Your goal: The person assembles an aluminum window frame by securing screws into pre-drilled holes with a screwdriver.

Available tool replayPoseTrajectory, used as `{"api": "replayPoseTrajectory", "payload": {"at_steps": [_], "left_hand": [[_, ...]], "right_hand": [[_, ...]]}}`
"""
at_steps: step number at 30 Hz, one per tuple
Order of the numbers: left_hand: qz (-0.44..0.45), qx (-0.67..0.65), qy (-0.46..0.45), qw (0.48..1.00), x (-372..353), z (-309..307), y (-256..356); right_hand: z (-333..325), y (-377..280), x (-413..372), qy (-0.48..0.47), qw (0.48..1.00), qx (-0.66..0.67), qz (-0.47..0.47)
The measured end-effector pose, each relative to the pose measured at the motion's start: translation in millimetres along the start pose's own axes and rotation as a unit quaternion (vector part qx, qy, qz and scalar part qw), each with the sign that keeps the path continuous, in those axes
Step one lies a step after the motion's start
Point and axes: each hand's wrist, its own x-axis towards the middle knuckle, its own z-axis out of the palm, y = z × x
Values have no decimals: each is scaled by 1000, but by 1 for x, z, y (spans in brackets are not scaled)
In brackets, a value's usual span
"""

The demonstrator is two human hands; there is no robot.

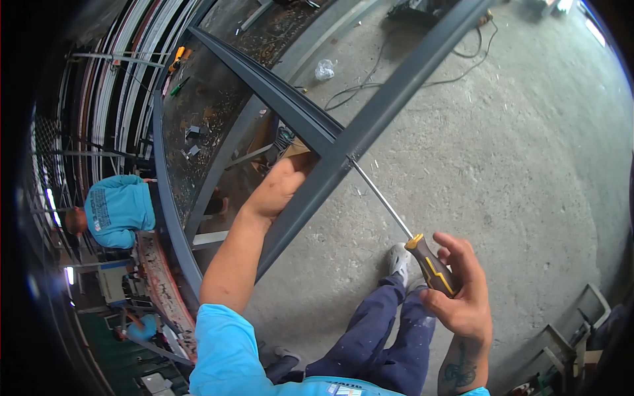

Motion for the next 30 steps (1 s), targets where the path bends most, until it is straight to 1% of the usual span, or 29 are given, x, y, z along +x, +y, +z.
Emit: {"api": "replayPoseTrajectory", "payload": {"at_steps": [1, 3, 4, 5, 7, 8, 9, 11, 12, 13, 14, 15, 17, 18, 19, 20, 21, 22, 23, 24, 25, 26, 27, 28, 29, 30], "left_hand": [[10, -10, 3, 1000, 1, -2, 0], [61, 38, -25, 997, 7, -2, -4], [55, 28, -22, 998, 9, -4, -10], [65, 15, -17, 998, 9, -6, -13], [44, -29, -23, 998, 11, -6, -15], [55, -71, -25, 996, 12, -4, -18], [60, -129, -29, 989, 11, -1, -18], [31, -131, -58, 989, 12, -5, -18], [33, -141, -58, 988, 13, -6, -19], [46, -148, -65, 986, 14, -6, -20], [59, -158, -71, 983, 14, -5, -23], [59, -171, -70, 981, 15, -5, -25], [62, -181, -78, 978, 18, -4, -28], [62, -190, -80, 976, 18, -5, -29], [70, -164, -74, 981, 17, -5, -30], [82, -136, -64, 985, 18, -6, -29], [86, -144, -63, 984, 19, -8, -26], [80, -154, -72, 982, 17, -8, -24], [72, -162, -83, 981, 16, -7, -23], [70, -167, -85, 980, 16, -7, -25], [107, -139, -70, 982, 16, -8, -28], [141, -111, -55, 982, 16, -8, -31], [140, -114, -54, 982, 16, -8, -34], [151, -111, -53, 981, 18, -7, -37], [163, -107, -52, 979, 20, -8, -38], [161, -109, -50, 980, 21, -8, -39]], "right_hand": [[3, 0, -3, -4, 1000, -13, -6], [11, 5, -7, 54, 998, 9, -41], [10, 12, -12, 70, 997, 12, -29], [12, 14, -14, 65, 997, -3, -34], [15, 13, -13, 146, 976, 152, 54], [15, 16, -11, 150, 974, 162, 57], [16, 6, -7, 146, 965, 205, 74], [20, -2, -4, 157, 957, 239, 50], [17, 3, -6, 140, 968, 210, 1], [14, 4, -8, 139, 970, 201, 4], [9, 2, -10, 126, 988, 91, -12], [6, -2, -10, 109, 993, -23, -28], [3, -11, -7, 105, 994, -40, -18], [1, -8, -4, 94, 995, 14, 9], [-1, -4, -3, 83, 993, 70, 38], [-13, 0, -4, 63, 978, 145, 135], [-17, -1, 4, 61, 980, 137, 135], [-20, -1, 10, 42, 909, 327, 255], [-24, 0, 14, 24, 786, 502, 360], [-27, 7, 17, -16, 699, 597, 393], [-17, -4, 21, -14, 700, 596, 393], [-2, -17, 23, 54, 772, 530, 348], [5, -25, 25, 121, 831, 455, 297], [-6, -18, 20, 66, 876, 414, 238], [-9, -19, 16, 65, 877, 413, 239], [-11, -20, 13, 75, 954, 221, 188]]}}
